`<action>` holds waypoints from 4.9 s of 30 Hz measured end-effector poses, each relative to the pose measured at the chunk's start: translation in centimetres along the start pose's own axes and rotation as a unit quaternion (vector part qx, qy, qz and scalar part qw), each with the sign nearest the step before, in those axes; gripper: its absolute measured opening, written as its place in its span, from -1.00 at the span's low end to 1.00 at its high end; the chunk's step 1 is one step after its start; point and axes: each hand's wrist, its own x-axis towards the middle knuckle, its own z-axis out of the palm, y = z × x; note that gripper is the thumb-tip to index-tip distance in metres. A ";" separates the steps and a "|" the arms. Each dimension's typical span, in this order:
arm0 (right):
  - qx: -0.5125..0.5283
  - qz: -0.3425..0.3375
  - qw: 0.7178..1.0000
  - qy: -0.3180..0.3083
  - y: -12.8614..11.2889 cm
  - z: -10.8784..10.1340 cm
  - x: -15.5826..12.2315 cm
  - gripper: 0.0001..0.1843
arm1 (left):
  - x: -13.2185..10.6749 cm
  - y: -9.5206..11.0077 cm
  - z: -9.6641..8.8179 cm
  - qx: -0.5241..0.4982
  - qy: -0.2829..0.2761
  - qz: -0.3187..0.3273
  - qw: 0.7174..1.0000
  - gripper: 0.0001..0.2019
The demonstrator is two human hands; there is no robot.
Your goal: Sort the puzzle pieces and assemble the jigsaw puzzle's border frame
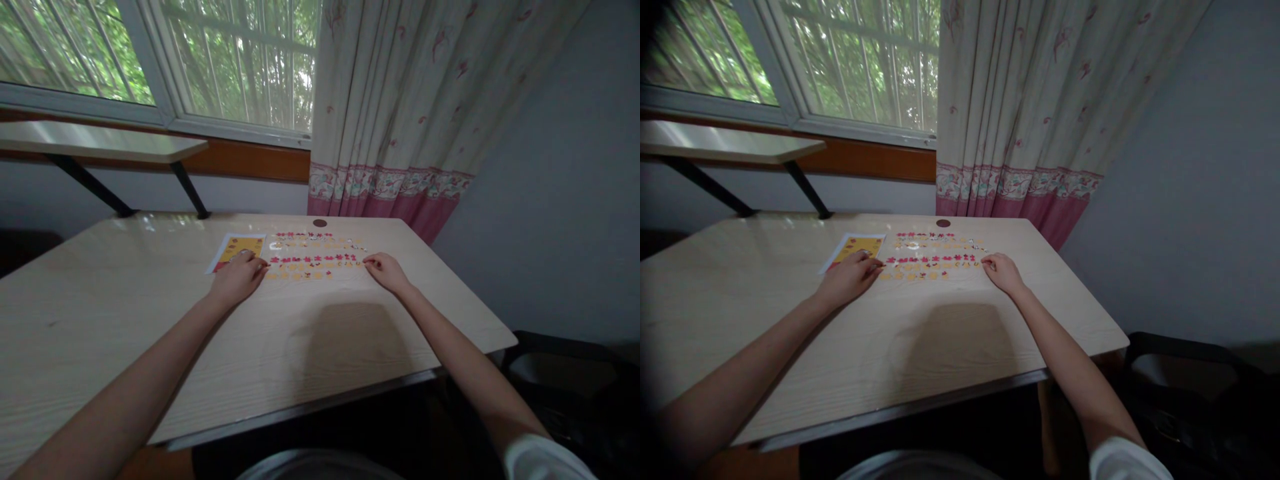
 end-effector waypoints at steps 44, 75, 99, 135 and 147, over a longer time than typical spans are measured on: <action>0.105 -0.201 0.974 0.024 -11.7 2.6 -3.7 -0.80 | -2.4 9.9 0.4 -0.659 -0.087 -0.096 0.741 -0.74; 0.142 -0.262 0.954 0.029 -11.8 2.1 -3.4 -0.84 | -3.0 9.7 -0.6 -0.584 -0.139 -0.042 0.799 -0.86; 0.156 -0.126 0.978 0.063 -7.9 -0.8 -1.5 -0.85 | -3.8 7.8 -2.1 -0.194 -0.072 0.225 0.952 -0.77; 0.162 -0.196 0.937 -0.240 -8.4 -0.6 -1.7 -0.75 | -4.0 9.3 -1.8 -0.215 -0.118 0.252 0.936 -0.80; 0.251 -0.055 0.933 -0.251 -9.0 -0.5 -1.9 -0.92 | -3.9 10.0 -1.9 -0.289 -0.097 0.178 0.936 -0.83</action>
